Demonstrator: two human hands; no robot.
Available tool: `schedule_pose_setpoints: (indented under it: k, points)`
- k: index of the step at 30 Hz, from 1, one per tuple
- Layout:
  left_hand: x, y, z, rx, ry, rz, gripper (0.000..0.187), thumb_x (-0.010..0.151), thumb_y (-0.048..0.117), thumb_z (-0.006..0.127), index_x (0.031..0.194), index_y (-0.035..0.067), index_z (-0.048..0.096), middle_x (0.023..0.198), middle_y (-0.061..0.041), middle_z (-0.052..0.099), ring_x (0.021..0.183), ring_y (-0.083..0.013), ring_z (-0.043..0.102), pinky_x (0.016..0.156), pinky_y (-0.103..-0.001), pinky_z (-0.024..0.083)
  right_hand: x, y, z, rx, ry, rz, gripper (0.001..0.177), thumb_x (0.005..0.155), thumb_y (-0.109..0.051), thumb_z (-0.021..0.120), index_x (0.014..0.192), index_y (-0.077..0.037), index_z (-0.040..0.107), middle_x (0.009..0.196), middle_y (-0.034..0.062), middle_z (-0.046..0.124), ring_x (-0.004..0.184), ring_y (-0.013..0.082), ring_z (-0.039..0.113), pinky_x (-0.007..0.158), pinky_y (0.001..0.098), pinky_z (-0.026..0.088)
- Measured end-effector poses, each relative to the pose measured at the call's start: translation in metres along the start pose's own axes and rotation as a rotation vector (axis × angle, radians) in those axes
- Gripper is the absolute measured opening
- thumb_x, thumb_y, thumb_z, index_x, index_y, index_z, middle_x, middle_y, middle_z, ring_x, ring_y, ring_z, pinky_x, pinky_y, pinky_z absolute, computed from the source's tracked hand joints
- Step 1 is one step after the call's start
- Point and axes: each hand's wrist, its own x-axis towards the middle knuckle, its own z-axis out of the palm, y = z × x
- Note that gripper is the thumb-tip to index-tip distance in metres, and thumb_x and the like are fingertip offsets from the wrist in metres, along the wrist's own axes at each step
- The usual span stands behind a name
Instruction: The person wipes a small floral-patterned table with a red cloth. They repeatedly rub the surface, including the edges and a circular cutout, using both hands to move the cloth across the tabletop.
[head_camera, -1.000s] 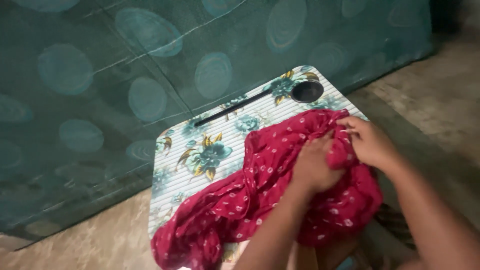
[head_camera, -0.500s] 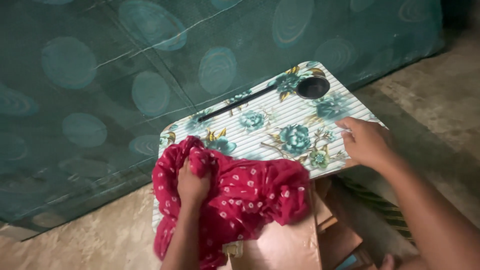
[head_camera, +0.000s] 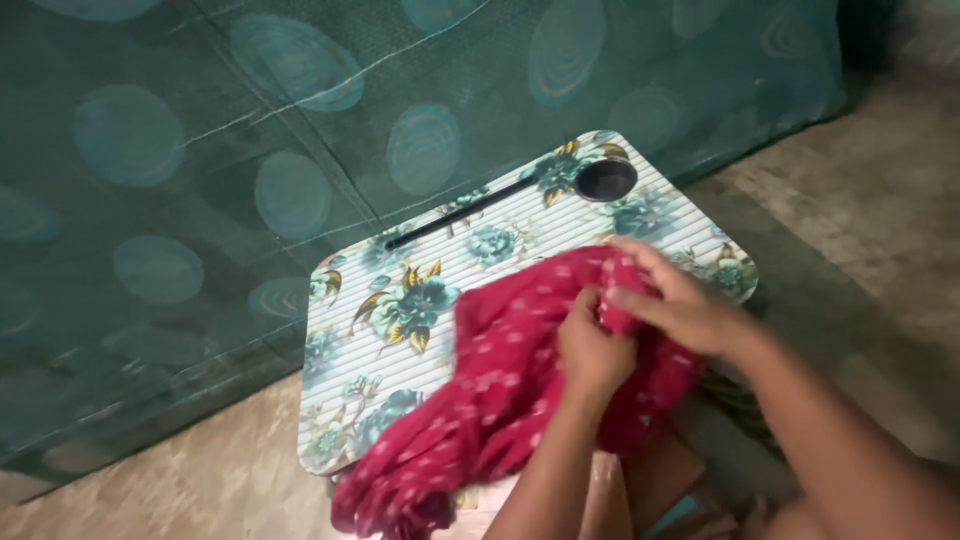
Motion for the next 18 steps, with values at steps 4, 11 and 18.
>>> schedule_pose_setpoints:
  k: [4, 11, 18]
  points:
    - [0.018, 0.047, 0.003, -0.825, -0.196, -0.35, 0.033, 0.086, 0.004, 0.072, 0.119, 0.003, 0.07, 0.112, -0.014, 0.074, 0.1, -0.0271, 0.071, 0.083, -0.038, 0.057, -0.017, 0.012, -0.048, 0.426, 0.028, -0.068, 0.101, 0.08, -0.058, 0.069, 0.162, -0.014, 0.027, 0.161, 0.0135, 0.047, 0.141, 0.0286, 0.048, 0.108, 0.0451, 0.041]
    - [0.067, 0.158, -0.051, -1.413, -0.418, -0.196, 0.034, 0.093, 0.018, 0.068, 0.123, 0.001, 0.067, 0.117, -0.013, 0.071, 0.11, -0.0281, 0.067, 0.101, -0.042, 0.054, -0.025, 0.081, -0.065, 0.542, -0.202, 0.043, 0.091, 0.076, -0.042, 0.082, 0.154, -0.012, 0.044, 0.148, 0.0137, 0.055, 0.129, 0.0288, 0.057, 0.105, 0.0481, 0.048]
    - [0.121, 0.161, -0.112, -1.562, -0.394, 0.268, 0.03, 0.109, 0.021, 0.066, 0.126, -0.004, 0.062, 0.123, -0.015, 0.067, 0.121, -0.0298, 0.064, 0.113, -0.046, 0.05, -0.007, 0.159, -0.018, -0.291, 0.004, 0.277, 0.069, 0.076, -0.014, 0.087, 0.14, -0.012, 0.061, 0.137, 0.0088, 0.063, 0.116, 0.0227, 0.061, 0.099, 0.0412, 0.05]
